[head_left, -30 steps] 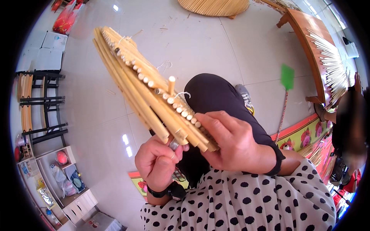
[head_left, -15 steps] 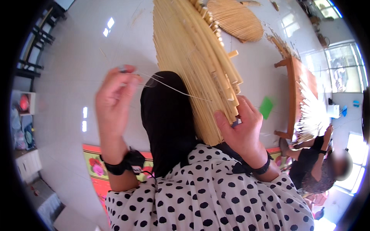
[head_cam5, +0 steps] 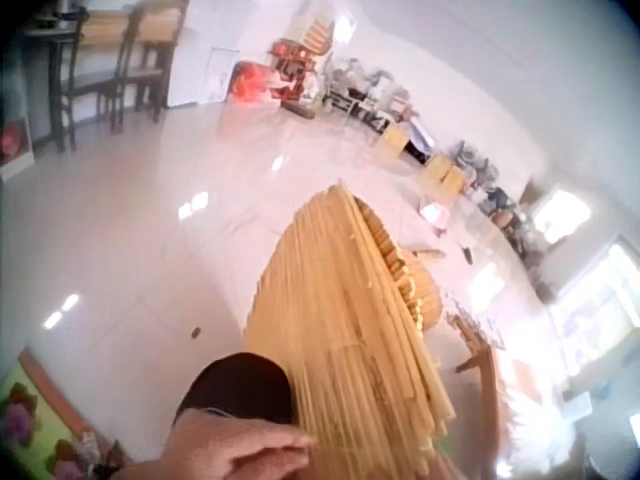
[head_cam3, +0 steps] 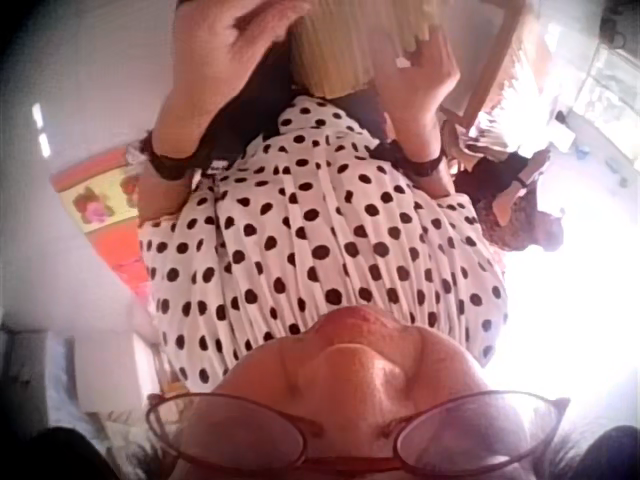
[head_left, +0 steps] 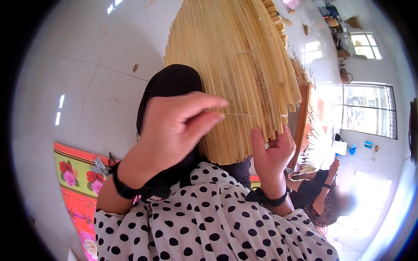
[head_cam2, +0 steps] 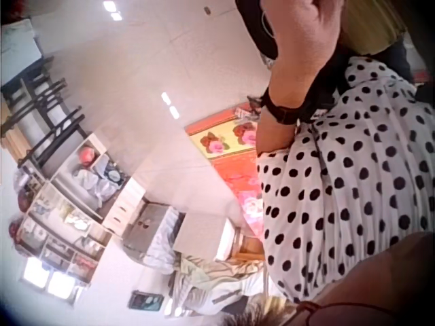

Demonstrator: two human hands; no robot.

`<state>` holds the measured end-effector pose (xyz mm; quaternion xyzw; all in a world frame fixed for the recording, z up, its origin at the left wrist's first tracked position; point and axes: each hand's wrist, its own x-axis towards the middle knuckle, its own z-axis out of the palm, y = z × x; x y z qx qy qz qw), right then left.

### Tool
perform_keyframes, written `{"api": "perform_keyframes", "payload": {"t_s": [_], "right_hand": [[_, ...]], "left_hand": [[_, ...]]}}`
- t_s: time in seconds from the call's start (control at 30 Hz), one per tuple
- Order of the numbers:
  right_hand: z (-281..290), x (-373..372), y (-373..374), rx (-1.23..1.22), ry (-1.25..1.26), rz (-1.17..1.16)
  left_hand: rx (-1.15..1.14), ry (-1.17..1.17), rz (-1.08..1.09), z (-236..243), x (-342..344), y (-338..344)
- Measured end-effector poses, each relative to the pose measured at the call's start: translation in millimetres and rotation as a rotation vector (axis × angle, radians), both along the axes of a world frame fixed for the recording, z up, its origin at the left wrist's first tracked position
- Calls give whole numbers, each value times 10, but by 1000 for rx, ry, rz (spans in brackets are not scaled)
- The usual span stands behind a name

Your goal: The person weaves a large, fan-shaped object made of bamboo strips. They use a needle and thread to bind the strips together, repeatedly passing the needle through the material and pulling the thread tight.

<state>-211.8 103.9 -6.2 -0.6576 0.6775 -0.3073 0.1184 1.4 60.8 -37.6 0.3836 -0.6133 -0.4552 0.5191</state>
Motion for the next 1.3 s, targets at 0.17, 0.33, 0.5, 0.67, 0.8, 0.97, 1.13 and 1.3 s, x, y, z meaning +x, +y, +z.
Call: {"api": "perform_keyframes", "payload": {"t_s": [0.17, 0.33, 0.5, 0.67, 0.8, 0.97, 1.13, 1.3], "right_hand": [[-21, 15, -4, -20, -63, -23], [-74, 2, -10, -54, -169, -55], [-96, -39, -27, -85, -150, -31], [-57, -3, -62, -104, -91, -21], [-3, 28, -70, -97, -69, -13], [45, 82, -75, -73, -154, -48], [46, 71, -84, -57, -191, -56], [0, 52, -57, -67, -254, -94]], "left_hand": [[-79, -14, -28, -261, -437, -73], [-75, 1, -32, -304, -524, -133], [-476, 27, 54, -271, -538, -316], [-716, 39, 81, -247, -646, -510], [-736, 56, 85, -306, -719, -556], [-747, 31, 88, -307, -735, -578], [-735, 26, 59, -300, -729, -579], [-649, 40, 63, -223, -527, -532]]}}
